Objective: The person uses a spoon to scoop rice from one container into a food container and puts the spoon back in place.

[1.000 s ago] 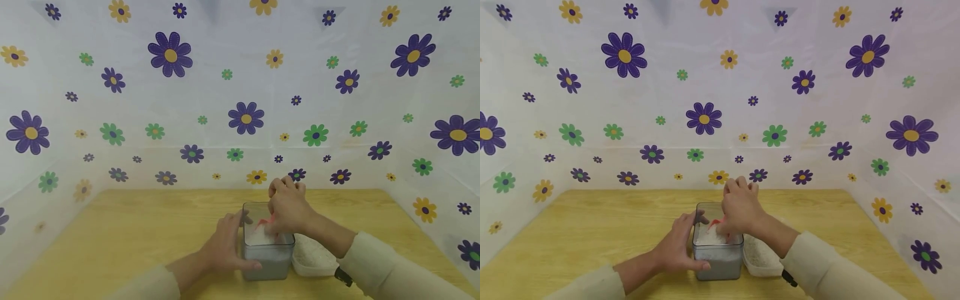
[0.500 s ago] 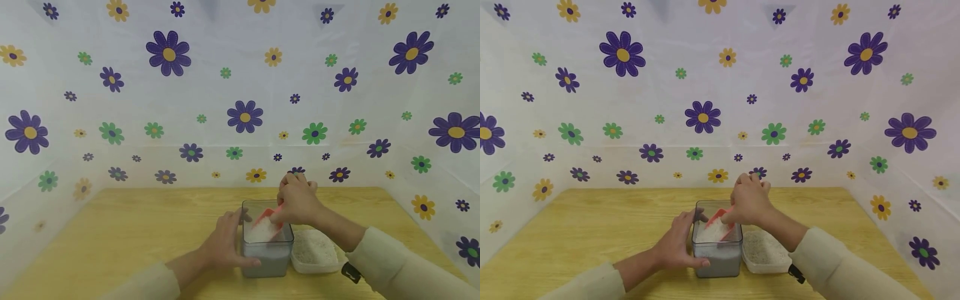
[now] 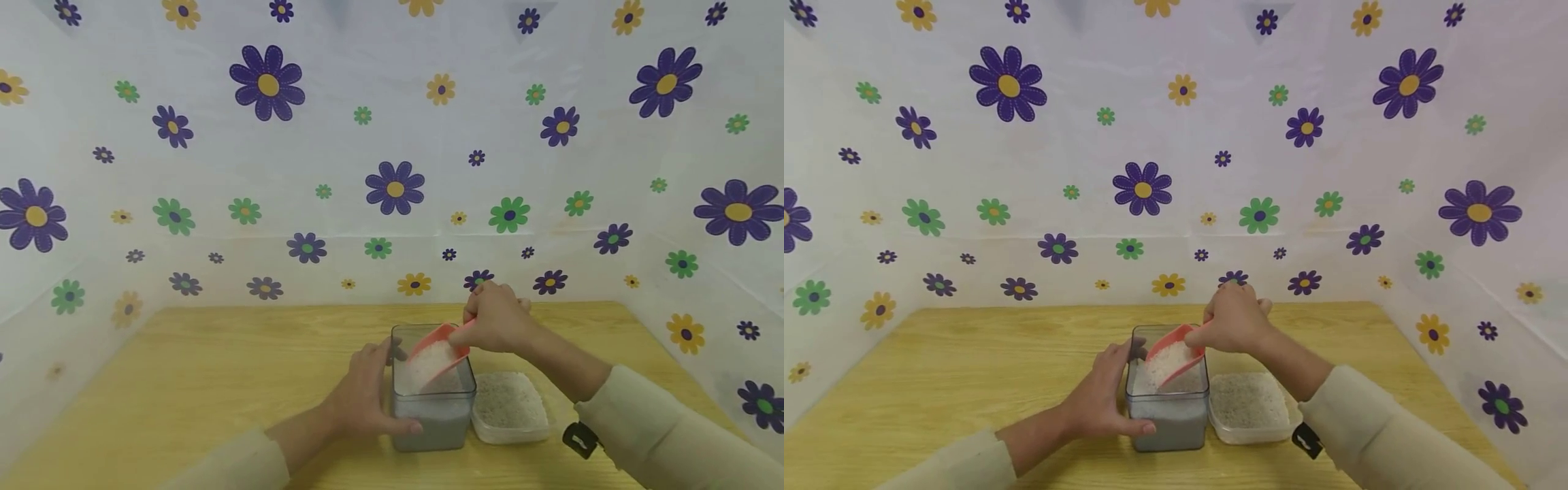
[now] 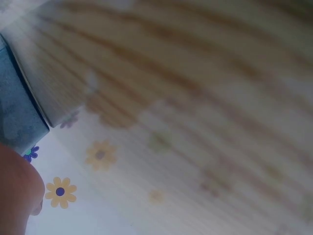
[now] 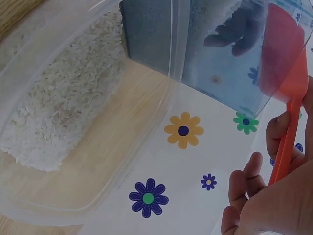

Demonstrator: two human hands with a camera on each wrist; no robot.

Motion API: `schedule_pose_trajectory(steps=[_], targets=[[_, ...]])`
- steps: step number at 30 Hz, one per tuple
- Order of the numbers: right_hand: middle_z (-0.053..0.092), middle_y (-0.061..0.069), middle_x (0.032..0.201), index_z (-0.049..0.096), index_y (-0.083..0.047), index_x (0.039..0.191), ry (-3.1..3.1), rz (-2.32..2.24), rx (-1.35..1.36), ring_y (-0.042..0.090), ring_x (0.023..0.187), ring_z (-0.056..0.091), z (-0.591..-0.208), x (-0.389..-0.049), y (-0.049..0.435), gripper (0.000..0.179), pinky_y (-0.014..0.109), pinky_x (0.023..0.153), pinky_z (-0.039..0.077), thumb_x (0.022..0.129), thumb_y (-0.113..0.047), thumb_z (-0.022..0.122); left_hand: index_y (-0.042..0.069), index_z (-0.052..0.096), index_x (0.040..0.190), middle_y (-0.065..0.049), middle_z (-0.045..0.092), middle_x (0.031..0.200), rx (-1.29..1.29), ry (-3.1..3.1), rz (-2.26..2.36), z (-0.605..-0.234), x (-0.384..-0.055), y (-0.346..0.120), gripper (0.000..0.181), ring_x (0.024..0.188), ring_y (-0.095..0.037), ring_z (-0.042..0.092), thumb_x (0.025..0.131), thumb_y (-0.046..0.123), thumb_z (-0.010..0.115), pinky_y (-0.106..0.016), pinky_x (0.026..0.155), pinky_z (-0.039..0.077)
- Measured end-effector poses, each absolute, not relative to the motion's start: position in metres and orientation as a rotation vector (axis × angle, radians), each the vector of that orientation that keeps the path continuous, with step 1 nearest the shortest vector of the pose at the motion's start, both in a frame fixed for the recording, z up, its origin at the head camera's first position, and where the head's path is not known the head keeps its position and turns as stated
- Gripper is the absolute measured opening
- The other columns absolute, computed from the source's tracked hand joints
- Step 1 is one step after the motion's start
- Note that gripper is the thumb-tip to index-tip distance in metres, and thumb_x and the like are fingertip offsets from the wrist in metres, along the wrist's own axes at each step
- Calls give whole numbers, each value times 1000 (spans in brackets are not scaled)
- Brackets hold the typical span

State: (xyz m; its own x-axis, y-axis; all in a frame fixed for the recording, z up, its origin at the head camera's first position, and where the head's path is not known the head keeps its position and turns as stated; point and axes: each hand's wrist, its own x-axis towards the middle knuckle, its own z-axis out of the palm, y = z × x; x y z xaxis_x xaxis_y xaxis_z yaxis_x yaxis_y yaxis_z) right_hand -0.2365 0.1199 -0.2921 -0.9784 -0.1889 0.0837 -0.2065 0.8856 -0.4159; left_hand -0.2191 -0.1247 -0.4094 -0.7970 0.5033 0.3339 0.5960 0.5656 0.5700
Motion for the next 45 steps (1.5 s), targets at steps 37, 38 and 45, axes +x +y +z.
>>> schedule_pose_trajectory(steps=[37, 38, 45], targets=[[36, -3, 58, 50, -14, 60, -3077, 1084, 55, 16, 60, 37, -301, -239, 225, 39, 29, 54, 29, 90, -34, 67, 11, 36, 149, 1, 52, 134, -901, -2714, -1064, -406, -216, -126, 113, 119, -21, 43, 61, 66, 83, -51, 100, 41], [35, -3, 57, 50, -14, 60, -3085, 1076, 43, 16, 59, 36, -306, -239, 227, 40, 29, 54, 28, 90, -35, 67, 11, 36, 149, 2, 52, 133, -900, -2714, -1062, -406, -216, -126, 113, 118, -21, 43, 61, 66, 83, -51, 100, 41], [31, -7, 52, 49, -15, 55, -3077, 1010, 18, 11, 53, 30, -340, -237, 226, 41, 25, 50, 23, 83, -34, 71, 10, 36, 149, 0, 52, 134, -896, -2720, -1046, -407, -216, -125, 114, 120, -22, 43, 62, 65, 83, -51, 102, 41]])
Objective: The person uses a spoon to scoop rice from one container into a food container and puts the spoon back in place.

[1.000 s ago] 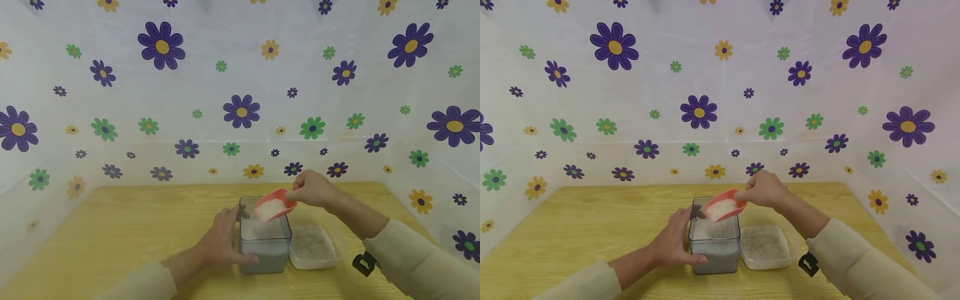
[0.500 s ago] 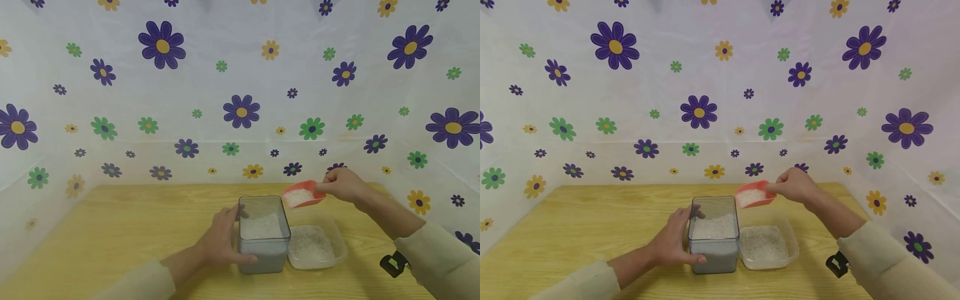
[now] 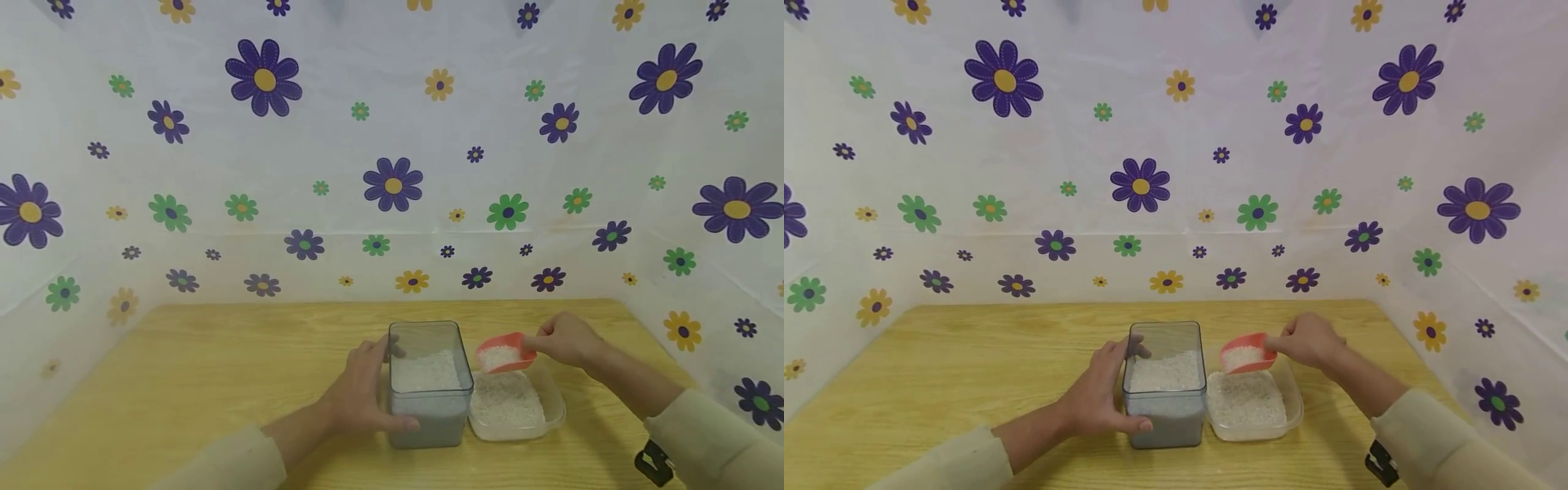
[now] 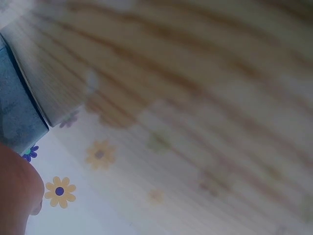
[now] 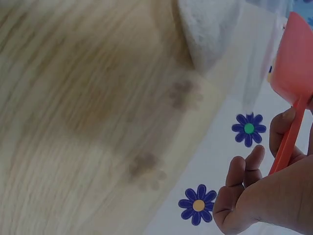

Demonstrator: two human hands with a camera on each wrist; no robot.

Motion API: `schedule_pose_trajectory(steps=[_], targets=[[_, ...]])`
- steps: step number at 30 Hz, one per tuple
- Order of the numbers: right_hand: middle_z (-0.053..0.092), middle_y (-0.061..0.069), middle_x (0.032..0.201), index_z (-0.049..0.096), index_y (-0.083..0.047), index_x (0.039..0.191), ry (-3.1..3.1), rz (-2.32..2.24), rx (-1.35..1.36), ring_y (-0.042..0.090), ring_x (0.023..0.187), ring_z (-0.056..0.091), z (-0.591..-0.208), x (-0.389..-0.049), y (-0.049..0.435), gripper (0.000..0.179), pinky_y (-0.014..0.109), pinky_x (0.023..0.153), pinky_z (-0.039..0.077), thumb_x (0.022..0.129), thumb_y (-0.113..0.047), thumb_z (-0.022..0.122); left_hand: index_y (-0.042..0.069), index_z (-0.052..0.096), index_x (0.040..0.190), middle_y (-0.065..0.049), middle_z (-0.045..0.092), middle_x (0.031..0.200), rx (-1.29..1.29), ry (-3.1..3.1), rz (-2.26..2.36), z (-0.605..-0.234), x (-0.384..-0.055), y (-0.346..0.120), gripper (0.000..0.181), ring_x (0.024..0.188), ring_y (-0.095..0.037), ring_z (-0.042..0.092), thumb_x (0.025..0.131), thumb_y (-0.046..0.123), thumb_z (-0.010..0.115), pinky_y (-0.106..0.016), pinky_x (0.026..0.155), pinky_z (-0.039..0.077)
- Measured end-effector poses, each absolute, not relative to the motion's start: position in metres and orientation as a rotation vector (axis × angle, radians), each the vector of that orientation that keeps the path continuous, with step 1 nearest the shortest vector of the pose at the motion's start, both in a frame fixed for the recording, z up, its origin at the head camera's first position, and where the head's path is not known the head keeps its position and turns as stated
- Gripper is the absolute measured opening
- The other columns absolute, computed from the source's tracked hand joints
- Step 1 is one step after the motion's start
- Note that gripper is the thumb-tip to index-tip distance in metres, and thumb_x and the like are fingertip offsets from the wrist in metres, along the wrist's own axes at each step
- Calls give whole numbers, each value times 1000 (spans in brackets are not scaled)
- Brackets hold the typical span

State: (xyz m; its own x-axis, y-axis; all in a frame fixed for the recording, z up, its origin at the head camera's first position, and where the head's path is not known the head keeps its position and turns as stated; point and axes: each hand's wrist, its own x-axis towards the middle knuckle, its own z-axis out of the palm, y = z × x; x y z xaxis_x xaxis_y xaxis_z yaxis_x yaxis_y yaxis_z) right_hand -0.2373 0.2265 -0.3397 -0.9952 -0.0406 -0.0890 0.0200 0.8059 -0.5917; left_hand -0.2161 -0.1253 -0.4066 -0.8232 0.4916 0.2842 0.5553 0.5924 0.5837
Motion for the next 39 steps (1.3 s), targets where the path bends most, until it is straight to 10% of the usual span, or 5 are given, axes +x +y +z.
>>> schedule_pose_trajectory(steps=[27, 32, 39], targets=[[37, -6, 55, 56, -11, 54, 2882, -847, -140, 11, 57, 30, -356, -232, 207, 38, 26, 54, 25, 84, -31, 67, 12, 35, 149, 2, 52, 135, -904, -2718, -1043, -406, -214, -125, 113, 122, -22, 43, 62, 67, 82, -52, 104, 40], [62, 3, 80, 64, -8, 58, 2999, -674, -199, 22, 74, 49, -351, -230, 207, 37, 44, 65, 38, 83, -35, 66, 12, 35, 149, 2, 52, 135, -905, -2716, -1054, -406, -215, -125, 114, 122, -22, 43, 62, 67, 82, -52, 103, 40], [53, 21, 115, 72, -6, 80, 3063, -555, -207, 43, 109, 42, -343, -228, 207, 30, 61, 81, 32, 83, -35, 65, 11, 35, 149, 1, 52, 135, -911, -2709, -1058, -407, -216, -126, 113, 122, -22, 43, 62, 67, 82, -52, 103, 40]])
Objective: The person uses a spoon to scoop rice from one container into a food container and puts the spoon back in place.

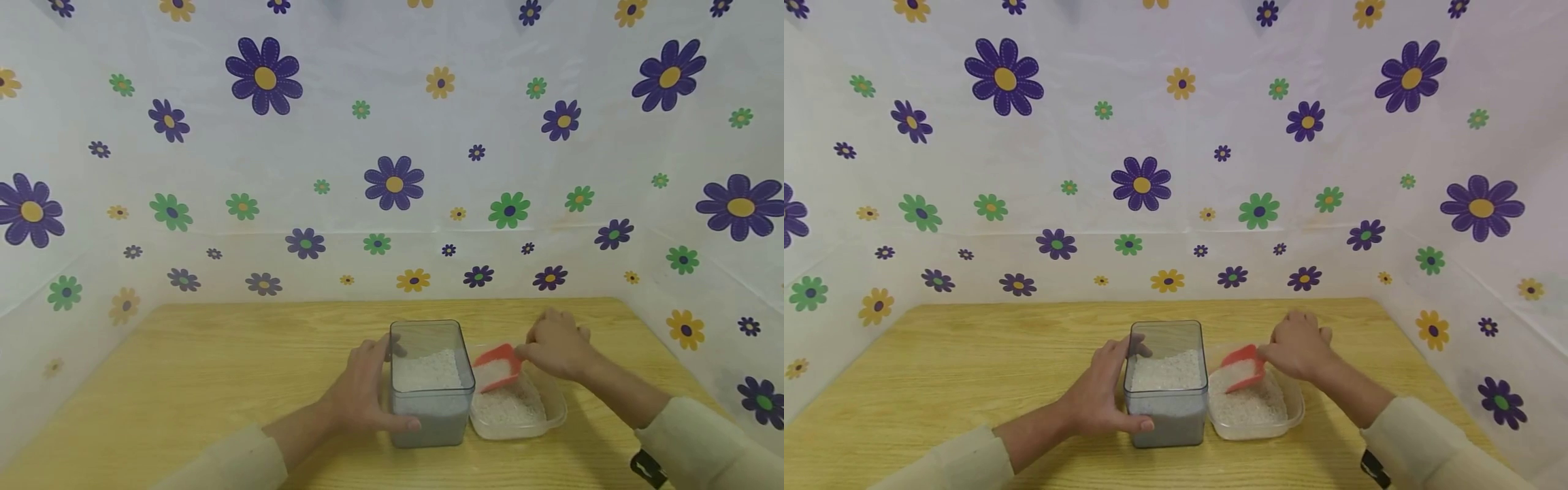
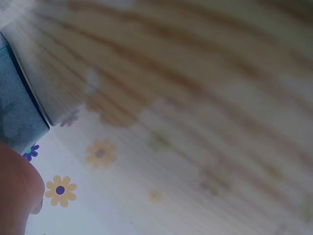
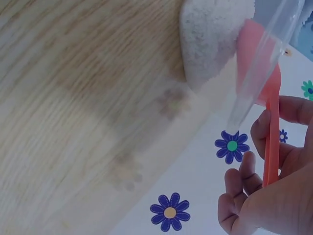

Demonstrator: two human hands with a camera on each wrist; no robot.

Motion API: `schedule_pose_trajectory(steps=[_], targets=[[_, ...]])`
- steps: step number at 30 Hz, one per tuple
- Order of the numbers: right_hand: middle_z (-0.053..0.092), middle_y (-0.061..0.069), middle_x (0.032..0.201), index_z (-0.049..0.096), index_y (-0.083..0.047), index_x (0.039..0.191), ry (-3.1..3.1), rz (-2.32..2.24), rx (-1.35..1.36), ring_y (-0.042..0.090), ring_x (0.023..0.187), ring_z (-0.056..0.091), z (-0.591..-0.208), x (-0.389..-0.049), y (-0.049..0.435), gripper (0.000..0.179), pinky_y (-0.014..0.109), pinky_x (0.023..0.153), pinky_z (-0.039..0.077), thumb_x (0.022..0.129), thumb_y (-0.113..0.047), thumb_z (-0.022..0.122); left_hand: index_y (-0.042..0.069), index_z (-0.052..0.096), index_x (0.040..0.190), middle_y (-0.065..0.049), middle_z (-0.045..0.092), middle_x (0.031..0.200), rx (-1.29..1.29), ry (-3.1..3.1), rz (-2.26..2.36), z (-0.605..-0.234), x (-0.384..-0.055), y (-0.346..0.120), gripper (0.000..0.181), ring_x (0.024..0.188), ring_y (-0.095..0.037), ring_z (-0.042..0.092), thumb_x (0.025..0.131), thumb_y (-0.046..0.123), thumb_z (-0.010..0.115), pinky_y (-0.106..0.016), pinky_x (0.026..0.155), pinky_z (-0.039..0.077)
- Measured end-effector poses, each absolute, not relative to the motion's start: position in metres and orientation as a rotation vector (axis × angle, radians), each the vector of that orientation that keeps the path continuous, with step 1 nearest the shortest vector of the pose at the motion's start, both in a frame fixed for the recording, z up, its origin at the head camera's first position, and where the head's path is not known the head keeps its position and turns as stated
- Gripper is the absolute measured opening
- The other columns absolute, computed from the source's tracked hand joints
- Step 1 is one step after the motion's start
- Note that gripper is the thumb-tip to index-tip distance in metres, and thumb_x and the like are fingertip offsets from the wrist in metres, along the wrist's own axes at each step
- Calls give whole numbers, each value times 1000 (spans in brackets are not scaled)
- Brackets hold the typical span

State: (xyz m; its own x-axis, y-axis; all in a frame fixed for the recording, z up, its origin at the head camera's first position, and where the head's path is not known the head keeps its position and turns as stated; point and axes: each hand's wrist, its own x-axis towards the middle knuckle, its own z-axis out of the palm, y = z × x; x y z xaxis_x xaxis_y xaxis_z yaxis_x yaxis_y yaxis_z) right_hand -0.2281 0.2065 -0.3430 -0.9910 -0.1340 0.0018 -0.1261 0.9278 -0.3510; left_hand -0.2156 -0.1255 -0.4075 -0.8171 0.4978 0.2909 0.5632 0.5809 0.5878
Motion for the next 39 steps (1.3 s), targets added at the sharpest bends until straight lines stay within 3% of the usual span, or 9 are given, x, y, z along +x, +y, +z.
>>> schedule_pose_trajectory(steps=[8, 14, 20, 31, 39], targets=[[55, 21, 115, 73, -9, 75, 3139, -393, -280, 44, 109, 45, -333, -228, 214, 28, 62, 80, 37, 88, -31, 60, 12, 36, 148, 2, 53, 134, -925, -2691, -1043, -409, -217, -127, 112, 120, -19, 43, 62, 67, 82, -51, 101, 40], [54, 16, 110, 66, -15, 64, 3238, -220, -321, 38, 104, 43, -322, -224, 216, 30, 55, 78, 34, 85, -36, 64, 11, 37, 148, 1, 54, 133, -926, -2690, -1036, -407, -217, -126, 113, 119, -18, 44, 61, 68, 82, -50, 101, 40], [54, 12, 106, 55, -18, 55, 3342, 45, -409, 34, 102, 41, -312, -215, 204, 33, 57, 83, 35, 84, -32, 65, 10, 37, 147, 0, 54, 133, -924, -2687, -1026, -407, -217, -126, 112, 117, -18, 44, 61, 67, 83, -49, 99, 42], [45, 8, 86, 41, -15, 46, 3463, 603, -714, 31, 91, 40, -314, -199, 184, 40, 47, 78, 32, 77, -21, 66, 11, 36, 148, 2, 54, 133, -904, -2702, -1045, -408, -217, -126, 114, 118, -19, 44, 61, 68, 83, -51, 101, 41], [45, 6, 84, 42, -14, 46, 3443, 607, -812, 27, 84, 37, -320, -194, 175, 42, 42, 74, 31, 74, -27, 70, 12, 37, 147, 3, 53, 132, -910, -2698, -1041, -408, -218, -127, 112, 117, -18, 44, 61, 66, 84, -49, 100, 41]])
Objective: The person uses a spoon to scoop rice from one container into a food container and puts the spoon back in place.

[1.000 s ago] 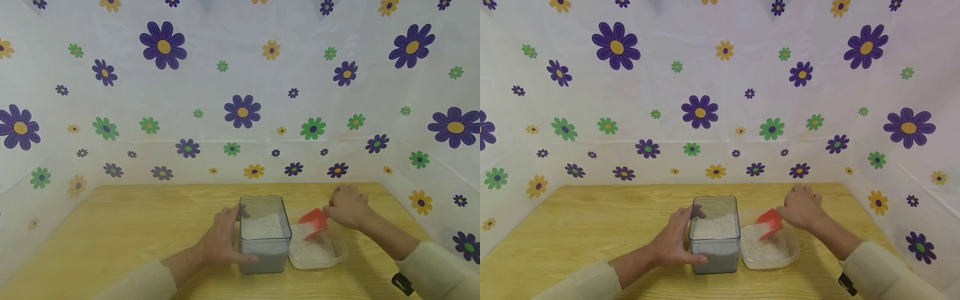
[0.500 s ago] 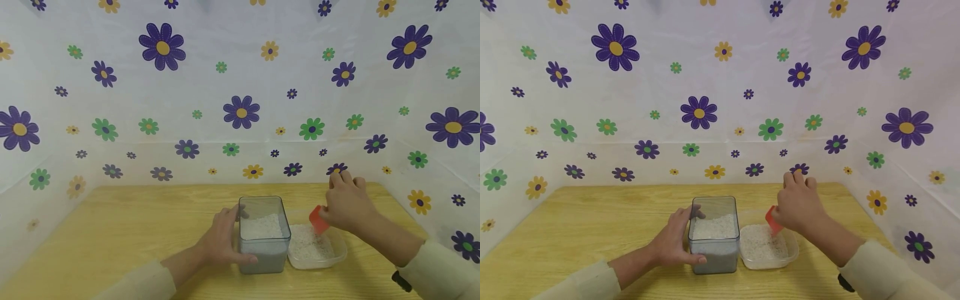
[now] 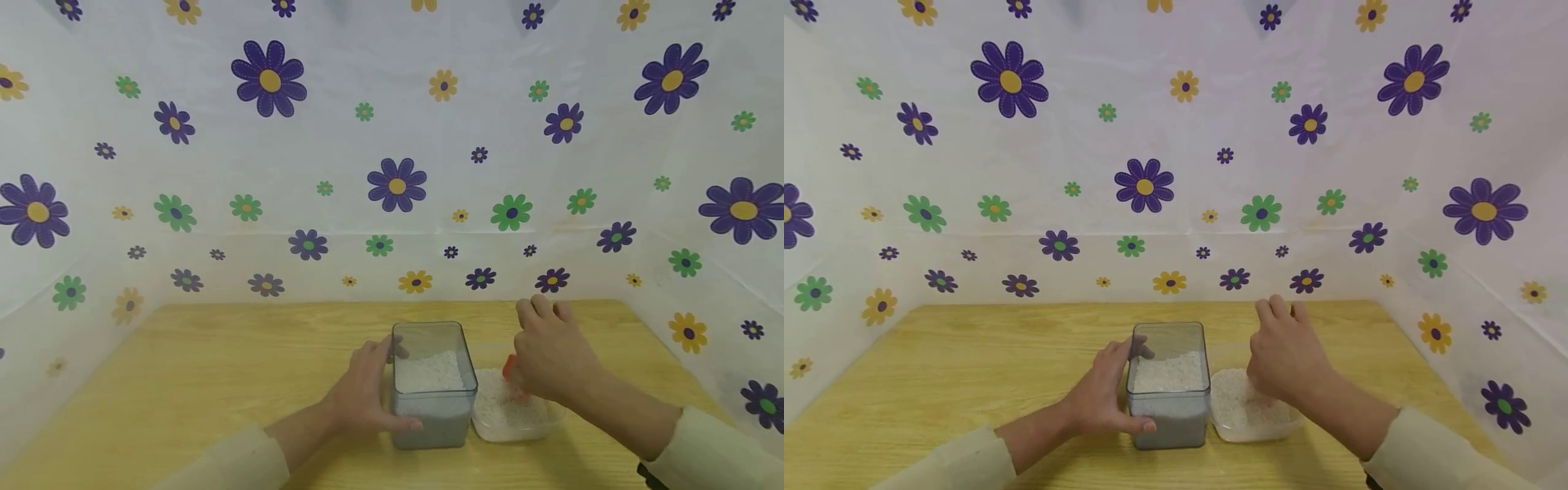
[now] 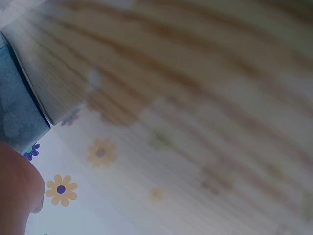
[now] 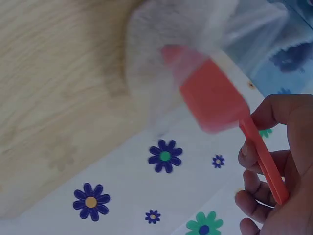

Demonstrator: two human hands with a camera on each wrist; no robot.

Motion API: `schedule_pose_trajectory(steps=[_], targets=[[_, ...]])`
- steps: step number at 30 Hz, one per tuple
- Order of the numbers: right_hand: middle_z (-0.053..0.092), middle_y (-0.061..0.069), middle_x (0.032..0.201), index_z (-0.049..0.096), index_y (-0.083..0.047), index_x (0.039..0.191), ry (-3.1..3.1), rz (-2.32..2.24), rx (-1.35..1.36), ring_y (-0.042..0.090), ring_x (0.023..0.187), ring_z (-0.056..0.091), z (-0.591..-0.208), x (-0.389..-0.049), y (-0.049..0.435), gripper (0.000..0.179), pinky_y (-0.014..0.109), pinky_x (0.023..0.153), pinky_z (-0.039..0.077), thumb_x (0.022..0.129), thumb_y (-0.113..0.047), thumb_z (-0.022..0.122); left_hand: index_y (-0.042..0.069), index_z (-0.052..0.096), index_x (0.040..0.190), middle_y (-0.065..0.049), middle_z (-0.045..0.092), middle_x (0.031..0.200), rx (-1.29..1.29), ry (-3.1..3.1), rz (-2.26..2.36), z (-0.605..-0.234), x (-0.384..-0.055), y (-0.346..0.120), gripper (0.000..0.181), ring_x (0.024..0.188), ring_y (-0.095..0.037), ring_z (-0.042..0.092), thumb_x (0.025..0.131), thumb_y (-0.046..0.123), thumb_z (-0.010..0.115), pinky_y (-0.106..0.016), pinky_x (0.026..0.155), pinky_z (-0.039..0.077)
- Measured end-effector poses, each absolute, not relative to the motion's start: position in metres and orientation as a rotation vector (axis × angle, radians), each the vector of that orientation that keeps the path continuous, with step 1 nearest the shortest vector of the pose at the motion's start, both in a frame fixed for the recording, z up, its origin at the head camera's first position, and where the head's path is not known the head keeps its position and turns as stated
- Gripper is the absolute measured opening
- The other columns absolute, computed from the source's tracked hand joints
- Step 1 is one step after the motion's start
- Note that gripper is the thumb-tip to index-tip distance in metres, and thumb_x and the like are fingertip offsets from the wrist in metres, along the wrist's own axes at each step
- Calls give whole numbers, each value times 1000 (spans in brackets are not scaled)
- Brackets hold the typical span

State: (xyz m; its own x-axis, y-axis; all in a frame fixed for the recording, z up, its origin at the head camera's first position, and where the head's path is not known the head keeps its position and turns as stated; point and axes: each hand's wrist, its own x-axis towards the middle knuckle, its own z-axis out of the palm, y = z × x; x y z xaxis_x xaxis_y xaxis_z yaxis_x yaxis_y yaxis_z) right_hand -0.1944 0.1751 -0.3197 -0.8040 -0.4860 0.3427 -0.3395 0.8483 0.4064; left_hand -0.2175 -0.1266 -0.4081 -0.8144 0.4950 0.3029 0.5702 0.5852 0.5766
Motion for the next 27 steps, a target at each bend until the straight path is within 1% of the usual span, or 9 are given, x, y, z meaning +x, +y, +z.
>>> schedule_pose_trajectory(steps=[4, 8, 13, 15, 20, 23, 27], targets=[[47, 5, 86, 41, -16, 45, -2605, -300, 564, 27, 88, 41, -305, -192, 171, 40, 45, 76, 32, 74, -27, 65, 12, 37, 147, 2, 54, 133, -907, -2697, -1030, -407, -216, -127, 112, 118, -19, 44, 61, 66, 83, -49, 100, 42], [51, 7, 90, 44, -17, 45, -2597, -265, 524, 30, 94, 43, -288, -190, 167, 39, 48, 78, 34, 75, -29, 65, 12, 36, 147, 1, 54, 133, -904, -2695, -1022, -408, -216, -127, 112, 118, -19, 44, 61, 66, 83, -49, 100, 42], [52, 11, 96, 48, -15, 47, -2569, -240, 461, 32, 99, 43, -267, -188, 163, 38, 54, 83, 34, 76, -30, 66, 13, 36, 148, 2, 53, 134, -906, -2703, -1032, -409, -216, -127, 113, 118, -18, 44, 62, 67, 83, -49, 100, 42], [52, 12, 100, 47, -14, 48, -2537, -211, 450, 34, 101, 42, -258, -187, 161, 37, 56, 85, 34, 77, -29, 66, 13, 35, 148, 2, 52, 134, -904, -2709, -1041, -409, -216, -127, 113, 119, -19, 44, 62, 67, 82, -50, 100, 42], [50, 15, 105, 48, -14, 50, -2418, -89, 480, 37, 108, 39, -238, -184, 157, 36, 61, 88, 31, 77, -26, 68, 13, 35, 149, 3, 52, 134, -906, -2716, -1046, -408, -216, -127, 113, 119, -18, 43, 62, 68, 82, -49, 101, 41], [51, 14, 106, 53, -14, 52, -2391, 0, 546, 36, 109, 39, -235, -182, 149, 33, 60, 88, 31, 77, -26, 71, 13, 36, 148, 3, 52, 133, -911, -2704, -1039, -408, -217, -127, 112, 117, -18, 44, 62, 68, 82, -49, 100, 42], [51, 11, 108, 60, -15, 57, -2437, 50, 637, 33, 110, 41, -245, -182, 133, 25, 57, 88, 32, 76, -27, 69, 12, 37, 147, 2, 54, 132, -925, -2685, -1028, -409, -217, -127, 111, 116, -18, 45, 63, 67, 82, -48, 99, 41]])
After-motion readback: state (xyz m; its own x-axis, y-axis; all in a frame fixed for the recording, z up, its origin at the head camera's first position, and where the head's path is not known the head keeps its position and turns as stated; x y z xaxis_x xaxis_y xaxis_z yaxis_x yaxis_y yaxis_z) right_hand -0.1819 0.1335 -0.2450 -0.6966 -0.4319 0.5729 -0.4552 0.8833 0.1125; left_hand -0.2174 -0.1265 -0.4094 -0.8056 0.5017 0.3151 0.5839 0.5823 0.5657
